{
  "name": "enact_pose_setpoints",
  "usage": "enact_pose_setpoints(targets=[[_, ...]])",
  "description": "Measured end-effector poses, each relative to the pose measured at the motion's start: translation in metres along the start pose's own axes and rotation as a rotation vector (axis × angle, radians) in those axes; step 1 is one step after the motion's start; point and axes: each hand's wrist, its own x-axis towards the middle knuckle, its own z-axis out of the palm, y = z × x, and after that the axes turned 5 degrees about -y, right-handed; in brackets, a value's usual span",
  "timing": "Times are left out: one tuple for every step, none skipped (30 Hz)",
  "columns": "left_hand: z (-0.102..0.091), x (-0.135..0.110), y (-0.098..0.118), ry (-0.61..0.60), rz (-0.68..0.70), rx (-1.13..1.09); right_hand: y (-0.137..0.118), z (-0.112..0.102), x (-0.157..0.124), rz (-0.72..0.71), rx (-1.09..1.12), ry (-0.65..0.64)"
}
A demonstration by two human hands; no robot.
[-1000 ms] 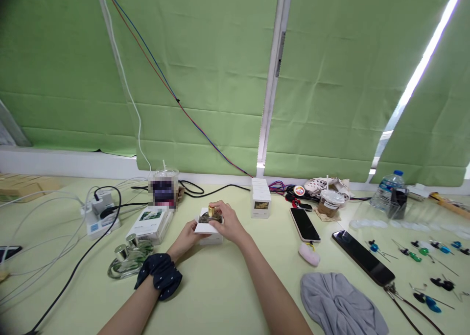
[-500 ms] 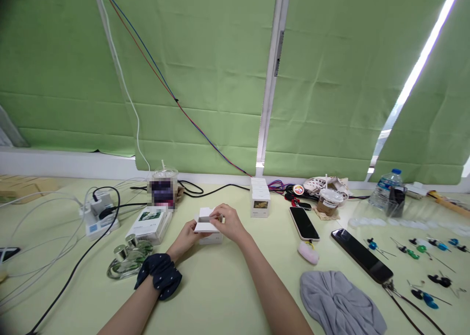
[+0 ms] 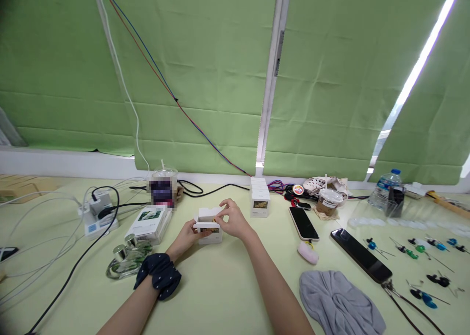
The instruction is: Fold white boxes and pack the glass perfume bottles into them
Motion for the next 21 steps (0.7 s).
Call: enact_pose_setpoints(targets=[[0.0,0.0,-0.001,0.005,0.003,0.002,-0.001,0.0,-0.001,0.011,0.011,-0.032],[0.0,0.001,-0.002,0.011,0.006,0.006,-0.002,0.001,-0.001,0.026,0.023,-0.063],[-0.001,0.001,-0.003,0.018,0.008,0.012,-0.003,0.001,-0.001,0.046,0.033,-0.093],[-0.001,0.001,-0.004,0.022,0.008,0.019,-0.003,0.002,-0.002,0.067,0.043,-0.12],[-0.002,0.001,-0.005,0.024,0.01,0.025,-0.003,0.003,-0.002,0.086,0.05,-0.143],[-0.002,0.002,-0.005,0.024,0.011,0.03,-0.002,0.003,-0.002,0.1,0.055,-0.161],[-0.003,0.002,-0.005,0.021,0.011,0.033,-0.002,0.004,-0.002,0.107,0.058,-0.171],[-0.003,0.002,-0.005,0.018,0.012,0.034,-0.001,0.004,-0.002,0.105,0.059,-0.173],[-0.003,0.002,-0.005,0.016,0.015,0.034,-0.001,0.004,-0.002,0.094,0.064,-0.167],[-0.003,0.002,-0.005,0.016,0.021,0.032,0.0,0.003,-0.002,0.076,0.072,-0.152],[-0.002,0.002,-0.004,0.017,0.032,0.03,0.0,0.002,-0.002,0.053,0.085,-0.13],[-0.002,0.002,-0.003,0.021,0.05,0.029,-0.001,0.002,-0.002,0.031,0.102,-0.103],[-0.001,0.001,-0.002,0.027,0.071,0.03,-0.001,0.001,-0.001,0.012,0.12,-0.075],[0.0,0.0,0.0,0.036,0.094,0.034,-0.002,0.0,-0.001,-0.001,0.137,-0.055],[0.001,-0.001,0.002,0.044,0.114,0.039,-0.002,-0.001,-0.001,-0.007,0.15,-0.045],[0.002,-0.002,0.005,0.046,0.133,0.042,-0.003,-0.002,-0.001,-0.01,0.16,-0.043],[0.003,-0.003,0.008,0.041,0.151,0.04,-0.003,-0.002,-0.001,-0.015,0.166,-0.049],[0.004,-0.004,0.011,0.029,0.167,0.034,-0.002,-0.002,-0.002,-0.022,0.168,-0.059],[0.005,-0.005,0.013,0.015,0.183,0.024,-0.002,-0.002,-0.002,-0.032,0.165,-0.069],[0.006,-0.005,0.015,0.006,0.199,0.012,-0.001,-0.002,-0.002,-0.042,0.157,-0.075],[0.007,-0.005,0.017,0.009,0.212,0.0,0.0,-0.002,-0.002,-0.052,0.143,-0.078]])
